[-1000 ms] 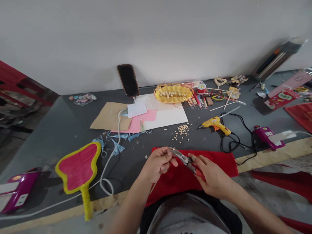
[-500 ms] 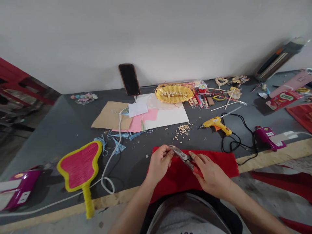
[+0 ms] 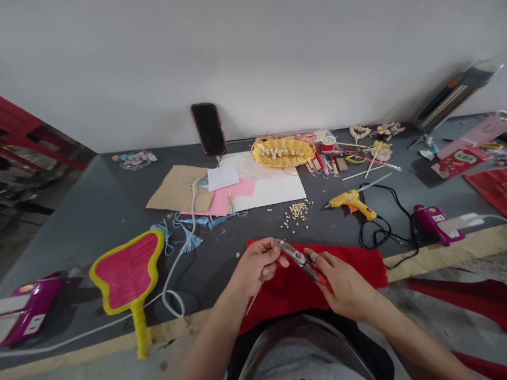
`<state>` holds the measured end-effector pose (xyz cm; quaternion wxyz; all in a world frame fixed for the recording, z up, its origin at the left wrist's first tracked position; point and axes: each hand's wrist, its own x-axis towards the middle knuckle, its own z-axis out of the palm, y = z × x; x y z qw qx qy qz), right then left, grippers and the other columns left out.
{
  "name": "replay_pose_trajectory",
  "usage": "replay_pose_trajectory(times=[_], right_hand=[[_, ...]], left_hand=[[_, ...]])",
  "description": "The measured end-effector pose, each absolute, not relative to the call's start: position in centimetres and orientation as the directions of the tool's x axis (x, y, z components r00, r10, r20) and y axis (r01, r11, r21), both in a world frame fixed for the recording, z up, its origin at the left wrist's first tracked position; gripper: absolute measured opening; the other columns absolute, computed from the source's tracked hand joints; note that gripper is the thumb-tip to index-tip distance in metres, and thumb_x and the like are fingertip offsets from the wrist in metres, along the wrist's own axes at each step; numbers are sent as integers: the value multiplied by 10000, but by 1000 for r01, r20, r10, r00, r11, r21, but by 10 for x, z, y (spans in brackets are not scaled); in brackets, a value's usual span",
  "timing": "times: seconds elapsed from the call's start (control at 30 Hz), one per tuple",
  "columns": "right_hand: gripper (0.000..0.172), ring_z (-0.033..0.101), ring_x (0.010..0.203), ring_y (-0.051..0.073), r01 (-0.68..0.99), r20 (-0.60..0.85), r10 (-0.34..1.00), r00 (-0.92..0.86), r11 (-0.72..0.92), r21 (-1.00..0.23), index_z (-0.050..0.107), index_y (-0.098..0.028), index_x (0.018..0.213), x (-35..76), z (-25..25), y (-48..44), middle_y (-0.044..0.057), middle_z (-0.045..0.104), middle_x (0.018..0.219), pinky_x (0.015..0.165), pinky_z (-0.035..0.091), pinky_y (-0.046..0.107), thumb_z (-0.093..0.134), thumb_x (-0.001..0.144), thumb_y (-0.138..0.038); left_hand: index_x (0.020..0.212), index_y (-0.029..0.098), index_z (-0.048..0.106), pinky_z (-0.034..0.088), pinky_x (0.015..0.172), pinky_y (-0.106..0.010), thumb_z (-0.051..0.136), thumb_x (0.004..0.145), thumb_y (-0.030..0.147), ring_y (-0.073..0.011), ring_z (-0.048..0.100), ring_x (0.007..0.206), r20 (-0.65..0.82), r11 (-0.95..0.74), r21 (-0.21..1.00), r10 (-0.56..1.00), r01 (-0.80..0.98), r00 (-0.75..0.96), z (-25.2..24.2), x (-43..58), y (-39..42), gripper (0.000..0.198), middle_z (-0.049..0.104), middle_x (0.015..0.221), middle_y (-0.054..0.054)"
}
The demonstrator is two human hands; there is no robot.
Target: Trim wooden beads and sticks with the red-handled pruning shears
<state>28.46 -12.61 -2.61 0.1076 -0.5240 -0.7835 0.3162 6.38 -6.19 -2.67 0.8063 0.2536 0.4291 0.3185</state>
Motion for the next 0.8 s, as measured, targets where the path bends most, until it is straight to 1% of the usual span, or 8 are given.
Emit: replay_pose_trajectory(times=[0.17, 0.23, 0.33, 0.43, 0.5, 0.6, 0.7, 0.8], right_hand=[[625, 590, 1036, 271, 784, -183, 902, -392, 223, -579, 363, -139, 1434, 283, -35, -124, 152, 578, 1155, 920, 497, 437, 466, 817, -110], [605, 588, 1040, 279, 795, -176, 907, -383, 227, -562, 363, -132, 1430, 281, -36, -123, 160, 577, 1161, 919, 496, 448, 456, 832, -120], [618, 578, 1064, 289, 808, -171, 913, -371, 226, -544, 335, -121, 1443, 278, -35, -124, 168, 568, 1195, 923, 494, 461, 448, 835, -118], [588, 552, 1118, 301, 810, -169, 912, -375, 233, -538, 325, -117, 1449, 277, -30, -125, 174, 558, 1234, 936, 487, 472, 426, 871, -145], [564, 531, 1152, 306, 802, -169, 901, -400, 255, -541, 330, -117, 1448, 279, -26, -126, 175, 554, 1257, 952, 478, 478, 418, 893, -170], [583, 512, 1179, 312, 788, -175, 882, -437, 281, -549, 322, -128, 1456, 283, -21, -127, 170, 537, 1299, 967, 469, 488, 439, 888, -178], [619, 517, 1171, 311, 780, -180, 877, -446, 283, -558, 296, -140, 1473, 285, -18, -127, 168, 531, 1304, 963, 473, 491, 446, 874, -164], [642, 529, 1162, 301, 771, -173, 876, -450, 284, -570, 288, -141, 1477, 285, -19, -127, 174, 530, 1288, 959, 477, 474, 447, 856, -138]], left_hand=[[775, 131, 568, 115, 350, -145, 824, 607, 385, 7, 243, 330, -532, 646, 709, 753, -284, 386, -36, 69, -60, 398, 665, 576, -34], [785, 126, 591, 131, 355, -152, 786, 653, 399, -2, 270, 341, -497, 583, 773, 802, -250, 331, -38, 71, -60, 360, 651, 587, -21], [785, 134, 616, 191, 367, -161, 722, 726, 387, -32, 340, 360, -411, 434, 893, 894, -118, 179, -38, 74, -64, 281, 564, 500, 31], [751, 144, 614, 238, 383, -167, 689, 761, 369, -44, 372, 369, -344, 347, 938, 933, -16, 108, -36, 73, -69, 238, 519, 456, 49], [739, 141, 603, 228, 378, -168, 690, 757, 388, -33, 360, 362, -352, 364, 929, 923, -59, 156, -33, 72, -70, 263, 586, 516, 20], [734, 140, 571, 169, 356, -164, 754, 687, 413, -12, 301, 335, -438, 502, 842, 850, -199, 294, -28, 67, -68, 332, 651, 571, -19], [728, 144, 544, 136, 349, -153, 824, 603, 394, 1, 260, 319, -497, 615, 742, 772, -266, 396, -24, 63, -65, 396, 658, 544, -29], [718, 145, 531, 129, 346, -146, 847, 578, 377, 7, 254, 314, -514, 644, 714, 748, -274, 419, -23, 61, -63, 417, 658, 531, -35]])
